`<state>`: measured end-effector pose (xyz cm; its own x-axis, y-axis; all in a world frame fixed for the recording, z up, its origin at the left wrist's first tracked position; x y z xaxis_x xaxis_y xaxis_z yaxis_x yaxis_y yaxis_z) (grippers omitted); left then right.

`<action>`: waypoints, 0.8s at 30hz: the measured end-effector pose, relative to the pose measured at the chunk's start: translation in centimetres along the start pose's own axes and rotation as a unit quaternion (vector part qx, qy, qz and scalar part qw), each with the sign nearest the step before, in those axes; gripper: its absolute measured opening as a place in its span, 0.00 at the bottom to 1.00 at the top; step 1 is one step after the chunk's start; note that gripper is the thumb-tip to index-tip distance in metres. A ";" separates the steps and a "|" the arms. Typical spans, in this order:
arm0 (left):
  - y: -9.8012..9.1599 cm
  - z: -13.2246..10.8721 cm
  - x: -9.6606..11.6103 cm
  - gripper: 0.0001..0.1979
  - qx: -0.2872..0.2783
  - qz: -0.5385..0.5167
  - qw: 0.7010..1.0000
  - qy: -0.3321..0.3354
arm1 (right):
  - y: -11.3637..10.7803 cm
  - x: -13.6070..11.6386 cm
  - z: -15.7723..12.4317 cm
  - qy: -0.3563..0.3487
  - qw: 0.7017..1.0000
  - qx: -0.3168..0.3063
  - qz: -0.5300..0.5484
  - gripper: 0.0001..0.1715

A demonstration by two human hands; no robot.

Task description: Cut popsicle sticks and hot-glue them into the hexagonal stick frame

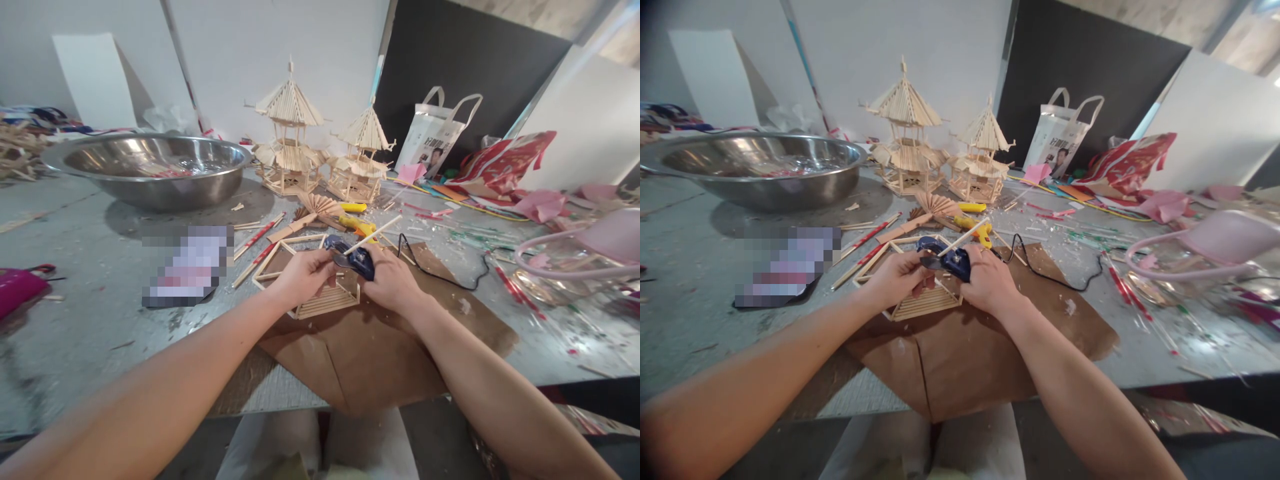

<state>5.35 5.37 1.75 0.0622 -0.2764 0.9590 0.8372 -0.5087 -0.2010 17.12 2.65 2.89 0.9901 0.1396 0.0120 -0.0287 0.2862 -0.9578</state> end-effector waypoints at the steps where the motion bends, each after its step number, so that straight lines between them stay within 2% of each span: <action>1: 0.0 0.0 0.0 0.08 0.002 -0.001 1.000 0.002 | 0.0 0.0 0.0 0.000 1.000 -0.001 0.002 0.27; 14: 0.1 -0.1 0.2 0.10 -0.002 0.001 1.000 -0.011 | -0.2 0.0 -0.2 -0.001 1.000 0.011 0.011 0.25; 24: 0.5 -0.1 0.0 0.12 -0.029 -0.025 0.999 -0.021 | -0.1 0.0 -0.2 0.018 0.999 -0.029 -0.034 0.19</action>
<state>5.66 5.01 1.64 0.0454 -0.2151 0.9755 0.8072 -0.5675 -0.1627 17.18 2.43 2.92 0.9938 0.0875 0.0687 0.0461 0.2383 -0.9701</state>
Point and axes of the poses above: each hand's wrist, its own z-axis towards the middle knuckle, its own y-axis out of the palm, x = y × z, the point moved 8 cm from there along z, towards the middle knuckle, and after that the axes turned 15 degrees about -z, right-handed, at the moved point
